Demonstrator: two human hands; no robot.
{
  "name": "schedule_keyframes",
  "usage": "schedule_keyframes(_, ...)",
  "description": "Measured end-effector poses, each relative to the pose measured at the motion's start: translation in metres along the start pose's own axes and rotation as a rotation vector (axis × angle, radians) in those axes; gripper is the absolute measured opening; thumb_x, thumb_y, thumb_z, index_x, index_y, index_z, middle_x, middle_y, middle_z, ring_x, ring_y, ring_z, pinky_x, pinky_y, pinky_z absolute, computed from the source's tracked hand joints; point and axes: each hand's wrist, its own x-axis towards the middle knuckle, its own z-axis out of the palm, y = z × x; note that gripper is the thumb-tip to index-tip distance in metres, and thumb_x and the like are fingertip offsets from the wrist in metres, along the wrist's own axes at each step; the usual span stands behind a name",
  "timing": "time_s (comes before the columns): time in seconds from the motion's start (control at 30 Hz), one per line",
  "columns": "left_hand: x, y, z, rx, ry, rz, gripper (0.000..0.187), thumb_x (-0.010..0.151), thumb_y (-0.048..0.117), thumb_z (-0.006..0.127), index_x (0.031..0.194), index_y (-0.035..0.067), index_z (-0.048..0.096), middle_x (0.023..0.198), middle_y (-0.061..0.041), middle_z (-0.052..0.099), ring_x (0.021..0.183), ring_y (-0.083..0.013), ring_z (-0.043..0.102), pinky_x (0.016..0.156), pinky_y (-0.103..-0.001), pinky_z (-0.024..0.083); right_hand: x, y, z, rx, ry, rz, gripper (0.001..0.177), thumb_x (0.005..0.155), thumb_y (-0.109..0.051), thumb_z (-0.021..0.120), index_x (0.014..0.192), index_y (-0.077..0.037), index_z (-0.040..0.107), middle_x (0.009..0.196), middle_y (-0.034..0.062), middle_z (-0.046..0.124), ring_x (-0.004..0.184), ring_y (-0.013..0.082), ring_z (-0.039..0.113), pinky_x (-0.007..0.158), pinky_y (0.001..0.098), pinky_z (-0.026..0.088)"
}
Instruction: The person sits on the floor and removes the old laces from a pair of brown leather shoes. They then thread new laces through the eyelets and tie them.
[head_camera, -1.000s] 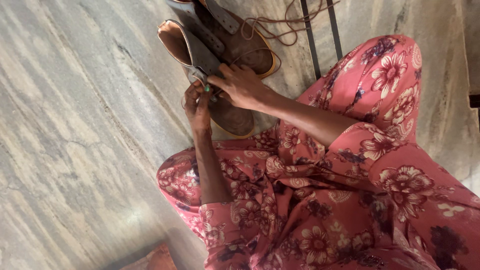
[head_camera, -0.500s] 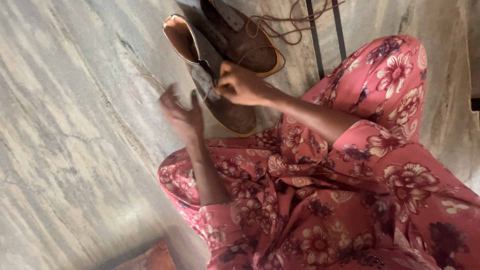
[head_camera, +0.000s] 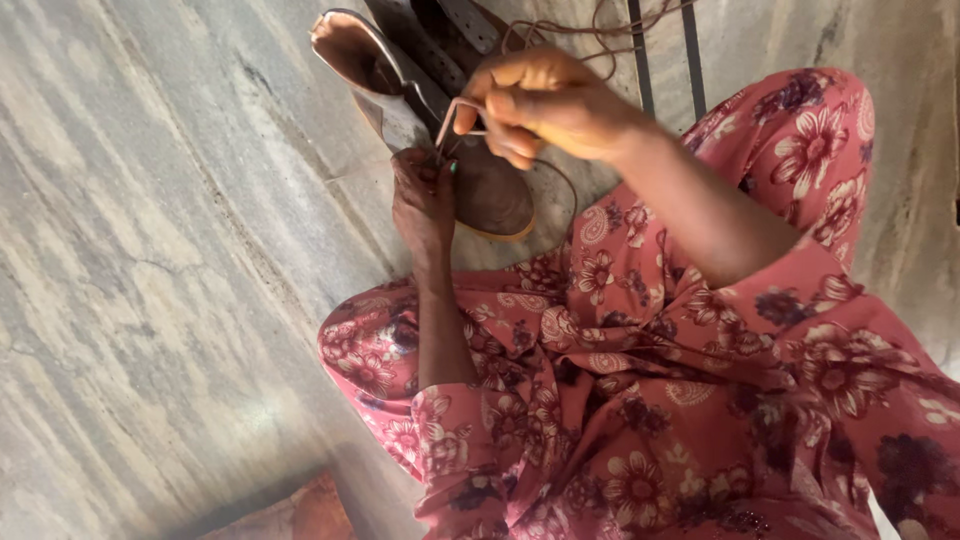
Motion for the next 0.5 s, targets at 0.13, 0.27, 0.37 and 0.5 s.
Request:
schedule_keyframes(0.13, 0.005, -0.006, 0.0, 0.125, 0.049, 0.13, 0.023, 0.095, 0.01, 0.069, 0.117, 0.01, 0.062, 0.096, -0.009, 0.071, 0.082, -0.0299, 0.071, 0.071, -0.044, 0.055, -0.005, -0.033, 0.004, -0.504, -0.04, 0.144, 0.023, 0.108, -0.017, 0.058, 0.116, 0.0, 0.071, 0.063, 0.0008, 0.056, 0.046, 0.005, 0.041, 0.041, 0.0225, 0.034)
schedule_keyframes(0.27, 0.001, -0.007, 0.005, 0.151, 0.071, 0.185, 0.019, 0.096, 0.01, 0.068, 0.113, 0.01, 0.062, 0.102, -0.012, 0.072, 0.087, -0.0342, 0.07, 0.073, -0.047, 0.055, -0.028, -0.042, -0.02, -0.094, 0.019, -0.107, 0.023, 0.107, -0.023, 0.06, 0.112, -0.002, 0.069, 0.066, 0.001, 0.057, 0.045, 0.0035, 0.034, 0.043, 0.0197, 0.029)
schedule_keyframes(0.37, 0.003, -0.007, 0.005, 0.214, 0.082, 0.171, 0.015, 0.095, 0.009, 0.065, 0.11, 0.01, 0.063, 0.099, -0.011, 0.072, 0.088, -0.035, 0.07, 0.074, -0.049, 0.054, -0.056, -0.049, -0.051, 0.048, 0.161, -0.246, 0.026, 0.105, -0.031, 0.063, 0.091, -0.009, 0.065, 0.076, 0.0123, 0.058, 0.05, 0.008, 0.037, 0.056, 0.0261, 0.034)
schedule_keyframes(0.5, 0.006, -0.005, 0.007, 0.237, 0.062, 0.139, 0.008, 0.091, 0.015, 0.071, 0.094, 0.011, 0.065, 0.088, -0.009, 0.07, 0.081, -0.0323, 0.07, 0.071, -0.048, 0.055, -0.073, -0.048, -0.082, 0.264, 0.434, -0.145, 0.041, 0.112, -0.033, 0.063, 0.079, -0.008, 0.06, 0.07, -0.001, 0.06, 0.061, 0.0128, 0.038, 0.069, 0.0279, 0.034)
